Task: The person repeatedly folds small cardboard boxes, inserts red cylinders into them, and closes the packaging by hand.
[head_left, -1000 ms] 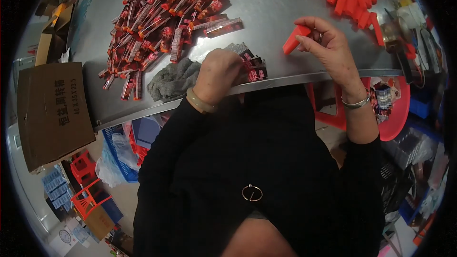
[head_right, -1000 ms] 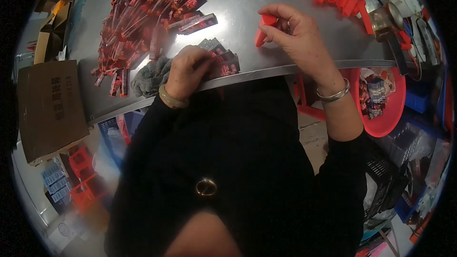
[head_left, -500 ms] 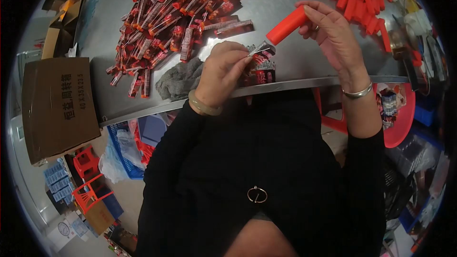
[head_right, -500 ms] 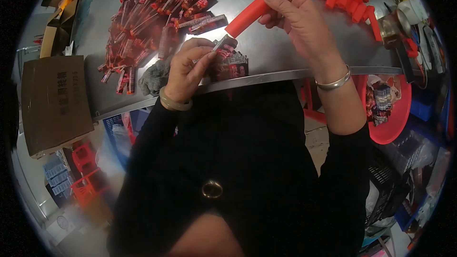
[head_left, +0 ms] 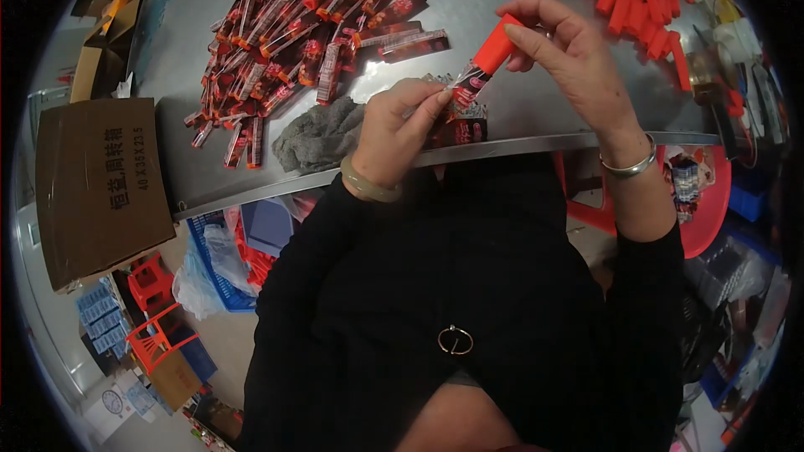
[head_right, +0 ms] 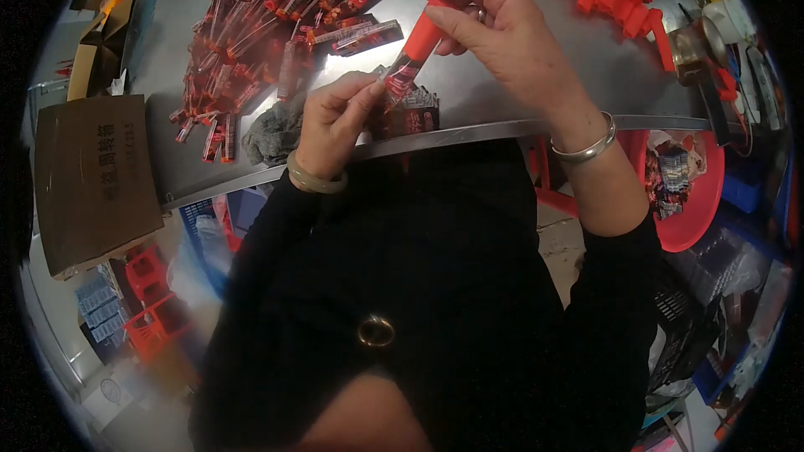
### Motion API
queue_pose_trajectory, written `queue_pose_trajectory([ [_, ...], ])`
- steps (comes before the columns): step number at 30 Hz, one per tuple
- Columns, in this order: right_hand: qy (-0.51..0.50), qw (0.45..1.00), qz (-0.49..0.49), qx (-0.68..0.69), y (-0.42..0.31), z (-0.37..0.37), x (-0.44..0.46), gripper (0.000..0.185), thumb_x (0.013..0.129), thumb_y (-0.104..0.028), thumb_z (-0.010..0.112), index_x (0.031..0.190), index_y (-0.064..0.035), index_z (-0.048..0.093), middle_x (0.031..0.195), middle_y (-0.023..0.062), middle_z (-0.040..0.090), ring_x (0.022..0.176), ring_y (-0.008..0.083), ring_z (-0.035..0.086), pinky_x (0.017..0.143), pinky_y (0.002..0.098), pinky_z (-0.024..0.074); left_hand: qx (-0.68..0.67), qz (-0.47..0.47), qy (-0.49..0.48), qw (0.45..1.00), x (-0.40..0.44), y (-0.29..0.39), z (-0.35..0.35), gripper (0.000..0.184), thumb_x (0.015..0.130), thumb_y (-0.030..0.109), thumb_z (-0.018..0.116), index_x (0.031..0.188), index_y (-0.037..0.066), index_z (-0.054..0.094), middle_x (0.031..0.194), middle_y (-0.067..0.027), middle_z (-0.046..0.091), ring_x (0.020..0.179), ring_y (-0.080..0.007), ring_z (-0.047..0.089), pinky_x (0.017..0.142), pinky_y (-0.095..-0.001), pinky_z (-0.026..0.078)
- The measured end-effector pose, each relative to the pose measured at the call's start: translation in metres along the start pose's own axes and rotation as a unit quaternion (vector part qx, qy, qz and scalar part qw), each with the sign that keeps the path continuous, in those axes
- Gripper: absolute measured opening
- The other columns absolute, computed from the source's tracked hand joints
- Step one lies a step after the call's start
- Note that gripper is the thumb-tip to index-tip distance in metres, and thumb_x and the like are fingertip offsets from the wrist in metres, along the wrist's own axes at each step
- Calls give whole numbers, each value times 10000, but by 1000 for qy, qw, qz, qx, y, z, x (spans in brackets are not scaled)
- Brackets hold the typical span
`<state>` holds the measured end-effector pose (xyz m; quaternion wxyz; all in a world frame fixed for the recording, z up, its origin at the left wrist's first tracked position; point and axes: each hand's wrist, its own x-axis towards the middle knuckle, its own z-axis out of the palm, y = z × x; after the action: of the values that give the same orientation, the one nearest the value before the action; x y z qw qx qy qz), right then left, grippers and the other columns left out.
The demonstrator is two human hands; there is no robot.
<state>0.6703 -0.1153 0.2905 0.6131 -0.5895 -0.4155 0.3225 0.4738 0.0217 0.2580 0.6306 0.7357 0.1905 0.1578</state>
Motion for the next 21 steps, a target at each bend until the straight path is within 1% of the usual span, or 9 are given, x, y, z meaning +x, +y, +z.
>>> queue_pose_trajectory([
  [1,-6,1000,-13,2,-1,4,0,284,961,-196,585,1184,-20,598,976,26,641,840,69,609,749,216,499,-112,-95,-13,989,-1,5,2,151,902,102,657,1000,-11,679,842,-11,658,723,-112,593,682,-231,478],
  [4,2,999,-49,-16,0,17,-3,287,935,-194,622,1167,-27,597,992,35,641,870,90,612,785,240,492,-196,-125,-49,971,0,15,5,190,914,140,659,1051,10,668,864,22,651,705,-49,574,655,-189,468],
  [6,19,997,-72,-36,0,20,-7,318,909,-207,661,1164,-29,592,995,43,643,867,107,618,797,263,489,-219,-139,-56,964,-1,9,4,208,922,162,645,1081,29,660,898,-1,668,751,-72,605,661,-206,483],
  [8,-25,984,-87,-156,-2,18,-12,438,818,-258,749,1170,-52,587,1032,48,641,977,165,595,891,331,444,-243,-152,-62,956,0,7,3,228,930,184,632,1112,48,651,931,-25,685,797,-95,636,667,-222,497],
  [9,-27,983,-88,-156,-4,22,-16,438,818,-258,749,1170,-52,587,1032,48,641,977,165,595,891,331,444,-270,-153,-75,948,0,7,2,249,932,192,630,1129,40,639,944,-30,683,807,-97,637,681,-227,504],
  [11,-51,936,-160,-309,-10,31,-24,657,707,-288,822,1250,-67,522,1153,71,601,1112,237,541,985,396,373,-298,-155,-85,938,-2,11,4,271,934,201,628,1146,31,627,958,-35,681,818,-99,638,696,-232,510],
  [13,-41,928,-174,-328,-4,40,-29,748,667,-280,838,1287,-68,477,1207,87,569,1152,263,512,1007,410,349,-356,-169,-37,918,-1,21,13,221,945,190,615,1087,23,643,849,-20,662,720,-86,614,671,-209,502],
  [17,-30,917,-185,-353,4,49,-32,933,602,-229,851,1367,-48,349,1318,129,490,1200,313,484,1053,442,308,-377,-173,-52,908,-3,22,13,258,962,222,587,1115,18,627,852,-53,660,728,-104,617,673,-220,512],
  [21,-34,921,-193,-337,1,52,-30,912,589,-190,842,1348,-29,364,1333,142,474,1209,320,478,1065,448,303,-405,-167,-102,893,-3,17,11,339,980,309,543,1153,22,595,895,-60,644,791,-106,607,676,-224,495],
])
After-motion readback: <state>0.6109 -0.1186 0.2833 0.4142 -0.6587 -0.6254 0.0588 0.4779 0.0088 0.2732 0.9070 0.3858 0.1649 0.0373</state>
